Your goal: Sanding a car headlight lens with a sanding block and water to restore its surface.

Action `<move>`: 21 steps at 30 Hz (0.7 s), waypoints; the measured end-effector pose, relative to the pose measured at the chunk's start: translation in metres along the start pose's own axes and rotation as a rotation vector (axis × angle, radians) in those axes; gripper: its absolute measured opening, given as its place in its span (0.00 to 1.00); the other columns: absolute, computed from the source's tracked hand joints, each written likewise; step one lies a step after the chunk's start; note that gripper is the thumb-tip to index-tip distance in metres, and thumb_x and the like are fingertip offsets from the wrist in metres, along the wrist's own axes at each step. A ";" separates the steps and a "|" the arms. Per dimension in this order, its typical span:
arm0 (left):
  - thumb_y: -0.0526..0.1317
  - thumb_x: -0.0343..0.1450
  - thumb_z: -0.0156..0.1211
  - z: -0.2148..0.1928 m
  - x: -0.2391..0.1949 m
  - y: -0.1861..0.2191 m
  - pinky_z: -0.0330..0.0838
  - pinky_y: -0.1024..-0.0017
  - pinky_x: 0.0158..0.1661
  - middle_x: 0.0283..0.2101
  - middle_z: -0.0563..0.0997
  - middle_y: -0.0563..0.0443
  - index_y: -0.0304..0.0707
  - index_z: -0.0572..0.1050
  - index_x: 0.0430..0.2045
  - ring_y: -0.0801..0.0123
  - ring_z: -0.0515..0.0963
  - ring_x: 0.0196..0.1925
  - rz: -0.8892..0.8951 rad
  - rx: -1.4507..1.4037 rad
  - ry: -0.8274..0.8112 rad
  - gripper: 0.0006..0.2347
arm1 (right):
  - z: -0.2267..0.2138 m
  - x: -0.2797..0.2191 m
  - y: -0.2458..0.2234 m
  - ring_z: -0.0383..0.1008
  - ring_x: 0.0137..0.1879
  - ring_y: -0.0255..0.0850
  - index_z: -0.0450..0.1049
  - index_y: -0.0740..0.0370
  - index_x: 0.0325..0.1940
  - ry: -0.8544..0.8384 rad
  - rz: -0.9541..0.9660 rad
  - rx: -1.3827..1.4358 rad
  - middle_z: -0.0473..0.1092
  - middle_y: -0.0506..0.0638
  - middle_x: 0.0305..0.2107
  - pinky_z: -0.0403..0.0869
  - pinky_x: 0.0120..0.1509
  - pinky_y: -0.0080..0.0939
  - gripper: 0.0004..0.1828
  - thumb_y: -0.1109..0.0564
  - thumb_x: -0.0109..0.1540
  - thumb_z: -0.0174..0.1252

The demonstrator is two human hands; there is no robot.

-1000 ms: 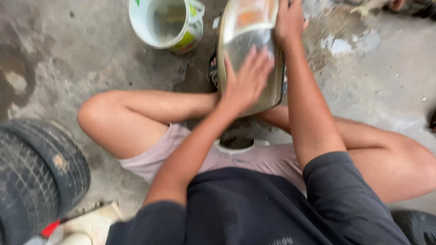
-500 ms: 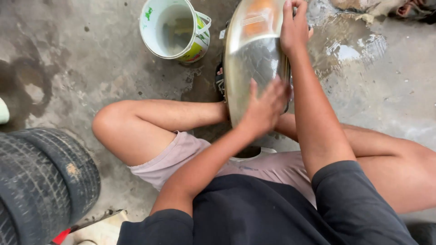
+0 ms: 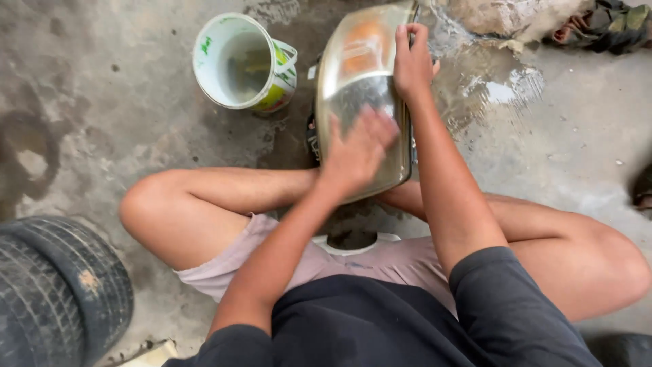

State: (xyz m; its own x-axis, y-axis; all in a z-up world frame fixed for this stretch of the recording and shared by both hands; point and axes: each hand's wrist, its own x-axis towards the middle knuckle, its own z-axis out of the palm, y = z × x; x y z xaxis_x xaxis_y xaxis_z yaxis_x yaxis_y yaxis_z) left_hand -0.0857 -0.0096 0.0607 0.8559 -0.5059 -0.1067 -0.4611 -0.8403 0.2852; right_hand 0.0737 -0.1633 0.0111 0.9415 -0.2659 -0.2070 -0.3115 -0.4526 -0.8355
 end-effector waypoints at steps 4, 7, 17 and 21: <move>0.48 0.79 0.37 -0.001 -0.013 0.015 0.24 0.26 0.69 0.80 0.45 0.56 0.52 0.53 0.76 0.57 0.39 0.82 0.023 0.001 0.034 0.25 | 0.001 0.011 0.006 0.79 0.53 0.52 0.64 0.50 0.54 0.035 -0.124 0.045 0.79 0.49 0.48 0.45 0.69 0.68 0.31 0.30 0.65 0.27; 0.45 0.79 0.46 0.001 -0.027 0.003 0.28 0.34 0.70 0.77 0.55 0.57 0.48 0.62 0.71 0.65 0.47 0.80 0.339 0.014 0.069 0.22 | 0.001 0.018 -0.007 0.72 0.63 0.51 0.63 0.48 0.61 -0.033 0.049 0.045 0.73 0.49 0.59 0.38 0.72 0.75 0.39 0.25 0.61 0.25; 0.45 0.78 0.44 0.015 -0.074 0.019 0.36 0.22 0.67 0.79 0.49 0.48 0.40 0.53 0.74 0.50 0.48 0.81 -0.098 -0.059 0.118 0.27 | -0.002 0.009 -0.009 0.73 0.57 0.49 0.61 0.48 0.54 -0.052 -0.037 0.015 0.73 0.47 0.53 0.40 0.69 0.74 0.34 0.26 0.63 0.22; 0.48 0.78 0.47 0.019 -0.031 -0.023 0.33 0.25 0.70 0.81 0.42 0.47 0.42 0.48 0.76 0.49 0.42 0.83 -0.424 -0.083 0.217 0.30 | 0.001 0.016 0.015 0.77 0.54 0.52 0.59 0.47 0.54 -0.028 -0.105 0.003 0.78 0.53 0.51 0.44 0.67 0.69 0.35 0.24 0.62 0.19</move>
State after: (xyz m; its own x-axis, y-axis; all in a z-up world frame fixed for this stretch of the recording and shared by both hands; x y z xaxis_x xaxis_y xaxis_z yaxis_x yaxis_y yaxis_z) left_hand -0.1060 0.0217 0.0391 0.9975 -0.0628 -0.0311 -0.0487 -0.9407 0.3358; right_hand 0.0845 -0.1737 -0.0055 0.9722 -0.1933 -0.1320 -0.2103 -0.4739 -0.8551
